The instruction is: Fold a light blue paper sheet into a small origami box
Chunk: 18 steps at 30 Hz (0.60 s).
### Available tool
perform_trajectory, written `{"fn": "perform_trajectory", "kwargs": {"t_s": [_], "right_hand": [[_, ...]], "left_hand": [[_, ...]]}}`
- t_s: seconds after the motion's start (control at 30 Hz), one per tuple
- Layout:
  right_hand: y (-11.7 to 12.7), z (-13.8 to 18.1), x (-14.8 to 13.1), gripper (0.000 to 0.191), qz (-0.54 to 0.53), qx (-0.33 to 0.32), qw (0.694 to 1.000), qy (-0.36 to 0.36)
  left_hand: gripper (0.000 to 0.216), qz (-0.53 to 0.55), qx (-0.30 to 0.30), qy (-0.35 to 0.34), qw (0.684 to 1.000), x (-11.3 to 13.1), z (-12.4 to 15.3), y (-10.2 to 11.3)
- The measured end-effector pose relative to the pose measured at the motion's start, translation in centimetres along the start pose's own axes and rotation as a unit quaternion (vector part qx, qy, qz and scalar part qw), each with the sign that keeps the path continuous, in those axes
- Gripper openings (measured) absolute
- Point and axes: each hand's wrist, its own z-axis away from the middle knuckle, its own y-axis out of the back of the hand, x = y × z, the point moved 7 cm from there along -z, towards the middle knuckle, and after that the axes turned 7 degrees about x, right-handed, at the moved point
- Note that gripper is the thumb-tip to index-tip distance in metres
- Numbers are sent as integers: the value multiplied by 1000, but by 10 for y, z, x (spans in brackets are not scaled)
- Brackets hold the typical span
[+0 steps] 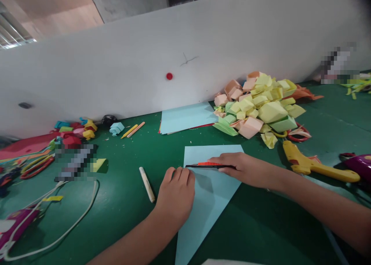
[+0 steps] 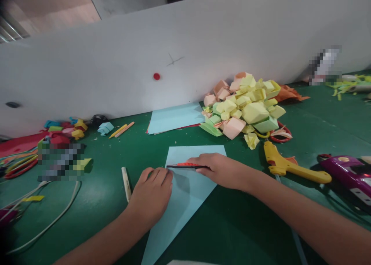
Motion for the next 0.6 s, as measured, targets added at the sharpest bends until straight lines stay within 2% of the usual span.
{"fn": "perform_trajectory", "kwargs": {"t_s": [0.5,0.6], "right_hand": [[9,1,-3,52,-18,12,1000,-7],[11,1,-4,51,-18,11,1000,-7]], "left_hand": [[36,-52,53,-21,997,6,5,-1],[36,-54,48,-27,997,7,6,-2]]}}
